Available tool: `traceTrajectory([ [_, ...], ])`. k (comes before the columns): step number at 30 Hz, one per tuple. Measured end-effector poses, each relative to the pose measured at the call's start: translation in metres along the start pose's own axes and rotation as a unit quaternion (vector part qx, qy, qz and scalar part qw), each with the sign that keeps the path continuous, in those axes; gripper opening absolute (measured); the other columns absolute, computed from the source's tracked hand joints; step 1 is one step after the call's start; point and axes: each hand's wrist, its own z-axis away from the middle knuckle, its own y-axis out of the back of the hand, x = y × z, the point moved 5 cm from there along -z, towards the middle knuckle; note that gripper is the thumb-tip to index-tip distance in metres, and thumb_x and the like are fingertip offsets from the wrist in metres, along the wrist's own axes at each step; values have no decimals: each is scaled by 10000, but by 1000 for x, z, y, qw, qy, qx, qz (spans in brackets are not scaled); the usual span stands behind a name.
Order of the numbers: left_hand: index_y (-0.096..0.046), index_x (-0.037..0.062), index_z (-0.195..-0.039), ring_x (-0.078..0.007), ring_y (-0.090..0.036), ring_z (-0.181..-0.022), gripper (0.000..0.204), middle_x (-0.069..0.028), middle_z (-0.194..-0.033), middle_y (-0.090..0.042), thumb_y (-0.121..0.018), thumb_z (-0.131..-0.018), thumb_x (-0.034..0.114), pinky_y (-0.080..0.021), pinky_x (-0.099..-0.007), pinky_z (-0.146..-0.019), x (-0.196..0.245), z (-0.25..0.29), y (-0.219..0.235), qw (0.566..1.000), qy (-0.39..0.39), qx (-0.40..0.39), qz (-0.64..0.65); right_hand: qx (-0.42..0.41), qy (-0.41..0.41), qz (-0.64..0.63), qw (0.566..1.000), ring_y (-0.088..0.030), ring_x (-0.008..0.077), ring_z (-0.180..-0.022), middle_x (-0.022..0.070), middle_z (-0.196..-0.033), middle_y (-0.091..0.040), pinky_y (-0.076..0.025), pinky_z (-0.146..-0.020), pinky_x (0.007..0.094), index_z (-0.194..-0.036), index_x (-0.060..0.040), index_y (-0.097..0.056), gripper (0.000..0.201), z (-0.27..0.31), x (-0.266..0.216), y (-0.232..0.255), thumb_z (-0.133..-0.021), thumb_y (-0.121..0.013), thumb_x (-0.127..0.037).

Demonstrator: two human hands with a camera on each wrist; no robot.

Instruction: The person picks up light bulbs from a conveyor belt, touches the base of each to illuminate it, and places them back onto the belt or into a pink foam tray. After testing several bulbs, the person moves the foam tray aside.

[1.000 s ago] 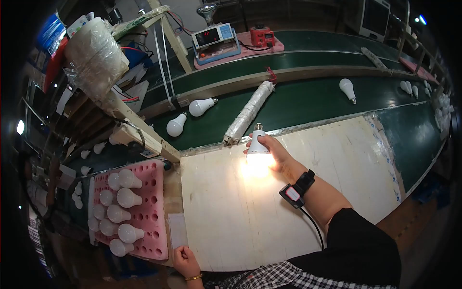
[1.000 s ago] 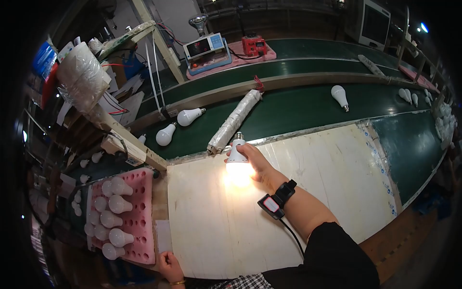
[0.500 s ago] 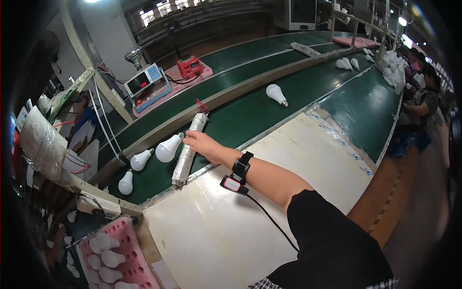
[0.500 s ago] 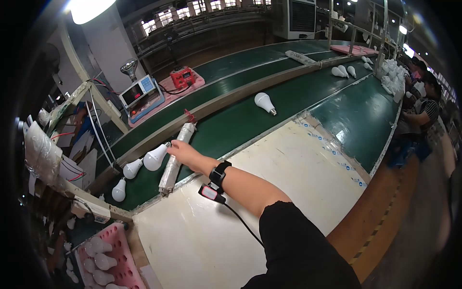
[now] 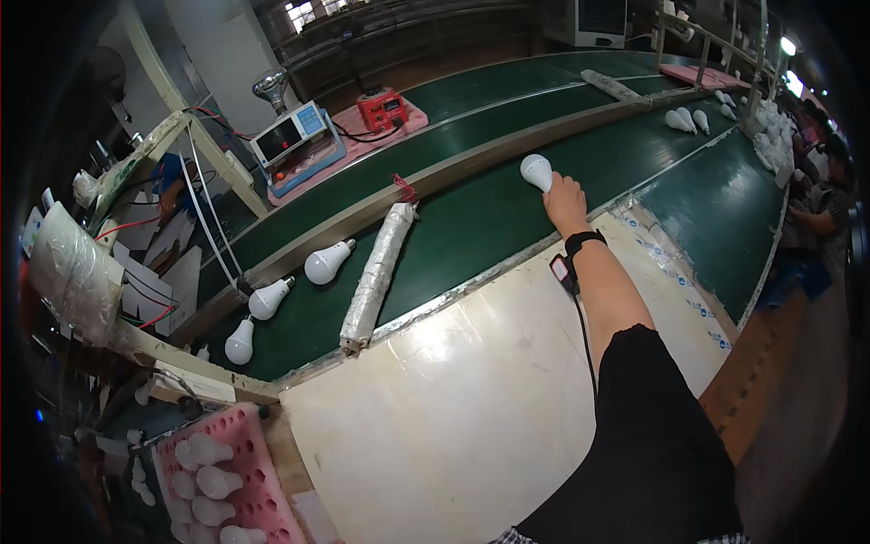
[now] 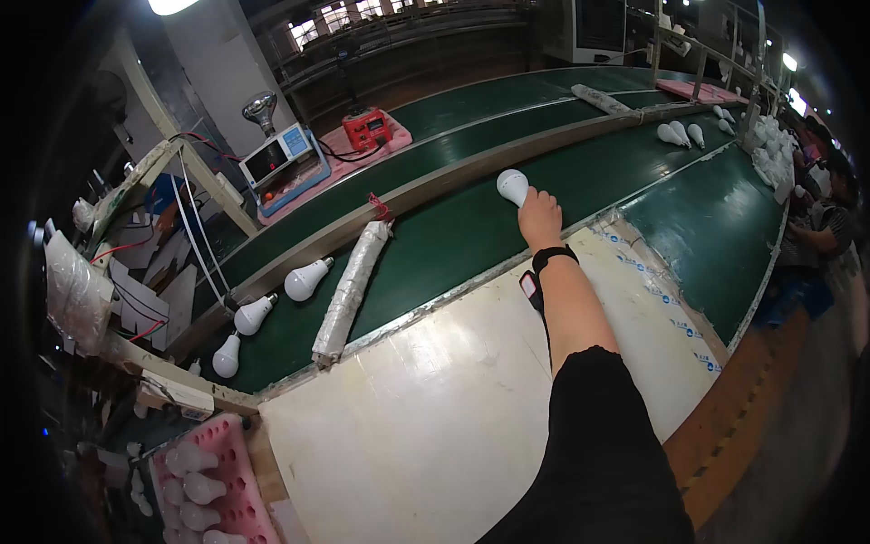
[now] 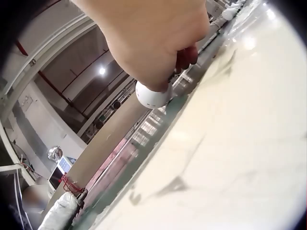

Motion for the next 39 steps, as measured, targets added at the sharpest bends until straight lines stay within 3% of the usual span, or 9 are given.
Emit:
traceTrajectory([
  [3, -631, -38, -852, -308, -561, -607, 190, -185, -696, -613, -608, -865, 150, -479, -388, -603, -1, 0, 1, 1000, -5, 4, 11, 47, 77, -37, 995, -579, 335, -980, 152, -1023, -587, -493, -801, 431, -1051, -34, -572, 342, 1, -40, 15, -790, -680, -228],
  [9, -607, -2, -840, -308, -550, -603, 242, -178, -692, -592, -592, -895, 233, -456, -390, -578, -24, 6, -5, 999, 44, -7, 14, -148, 19, -483, 863, -597, 181, -829, 106, -938, -645, -471, -761, 309, -968, -24, -625, 380, 35, -130, 49, -789, -703, -350],
  [11, -614, 12, -879, -300, -555, -617, 233, -167, -709, -598, -596, -896, 244, -459, -382, -589, -29, 7, -8, 999, 30, -24, 17, -185, -17, -704, 685, -592, 174, -844, 79, -963, -649, -468, -784, 320, -958, -27, -623, 384, 50, -158, 69, -828, -697, -380],
  [13, -619, 24, -895, -295, -556, -625, 227, -157, -713, -595, -591, -900, 249, -461, -377, -597, -34, 8, -10, 999, 34, -16, 22, -164, -16, -727, 667, -614, 223, -928, 88, -987, -645, -473, -846, 356, -1048, -19, -574, 485, 76, -182, 103, -889, -607, -476],
  [15, -627, 32, -892, -284, -552, -597, 216, -140, -675, -580, -592, -893, 245, -458, -367, -577, -32, 8, -9, 1000, 19, 2, 23, -253, -151, -886, 359, -610, 266, -1022, 106, -973, -630, -492, -882, 397, -1100, -52, -513, 526, 109, -208, 103, -925, -487, -547],
  [20, -586, 18, -861, -217, -493, -639, 120, -100, -731, -544, -589, -849, 137, -411, -327, -591, -33, 6, -11, 998, 51, -26, 39, -426, -285, -831, 216, -607, 369, -1039, 165, -1041, -610, -517, -892, 462, -1147, -76, -448, 431, 223, -259, 70, -962, -430, -465],
  [28, -541, 0, -755, -154, -385, -550, 95, -56, -662, -461, -590, -816, 54, -334, -297, -514, -24, 4, -5, 998, 23, 7, 66, -537, -148, -763, 327, -658, 265, -869, 117, -966, -621, -547, -776, 380, -1266, -31, -414, 400, 270, -279, 71, -893, -473, -163],
  [34, -559, 32, -749, -211, -427, -526, 70, -72, -641, -454, -604, -794, 61, -350, -344, -499, -25, 3, -6, 997, 21, 14, 69, -564, -221, -763, 224, -657, 301, -828, 117, -943, -599, -571, -659, 445, -1219, -76, -463, 363, 278, -282, 67, -869, -510, -161],
  [39, -559, 32, -754, -215, -430, -528, 71, -76, -641, -458, -612, -791, 62, -359, -346, -502, -32, 5, -9, 997, 10, 19, 75, -549, -181, -765, 283, -657, 302, -823, 108, -926, -599, -571, -672, 439, -1198, -92, -483, 331, 280, -282, 59, -876, -511, -161],
])
